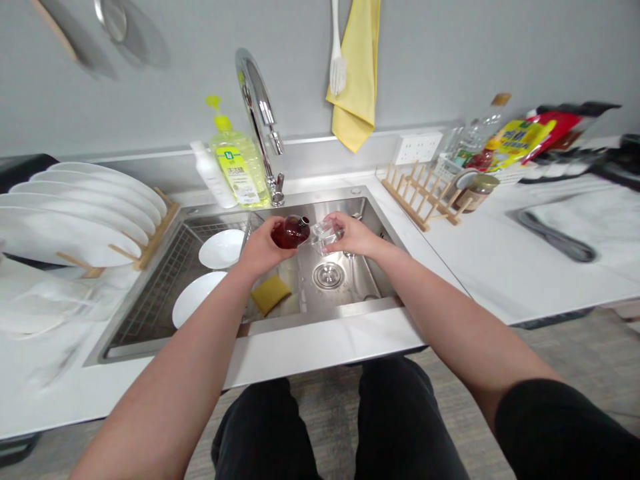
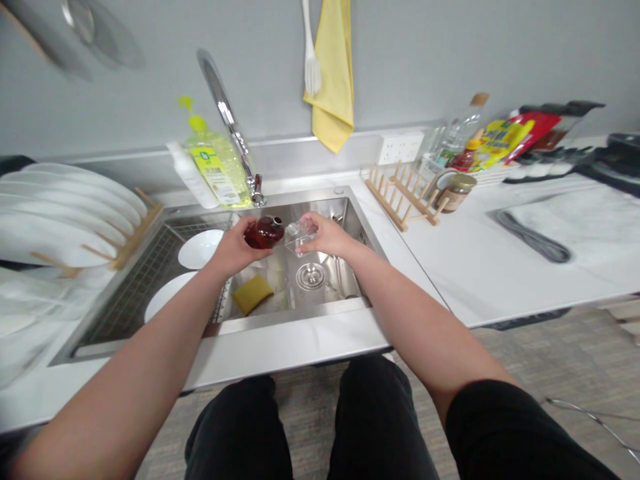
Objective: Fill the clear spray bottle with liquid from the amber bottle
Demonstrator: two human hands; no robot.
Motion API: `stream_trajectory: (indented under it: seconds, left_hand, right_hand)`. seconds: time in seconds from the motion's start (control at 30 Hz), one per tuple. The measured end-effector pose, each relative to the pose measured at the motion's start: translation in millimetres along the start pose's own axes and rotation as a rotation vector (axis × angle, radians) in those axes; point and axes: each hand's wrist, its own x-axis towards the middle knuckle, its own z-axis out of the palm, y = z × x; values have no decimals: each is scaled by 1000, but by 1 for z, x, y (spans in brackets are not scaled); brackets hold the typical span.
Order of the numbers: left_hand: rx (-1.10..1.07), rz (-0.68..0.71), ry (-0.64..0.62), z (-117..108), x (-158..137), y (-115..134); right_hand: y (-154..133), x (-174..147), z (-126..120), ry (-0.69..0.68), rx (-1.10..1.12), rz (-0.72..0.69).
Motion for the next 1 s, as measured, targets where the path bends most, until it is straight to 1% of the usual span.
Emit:
stream_trajectory:
  seconds: [0.13,0.43,0.6,1.0]
  left_hand:
    - [33,22,5,0,-1,1]
    - [72,70,7,-2,1,1]
    - [146,94,19,-2,2,-1]
    - [317,195,43,-3,5,-10]
  right_hand:
    - [0,0,1,-11,13,15]
    - [-5,0,-1,-24,-56,3]
    - [-7,0,-1,-11,-74,7]
    - [-6,-1,-2,-49,-139,19]
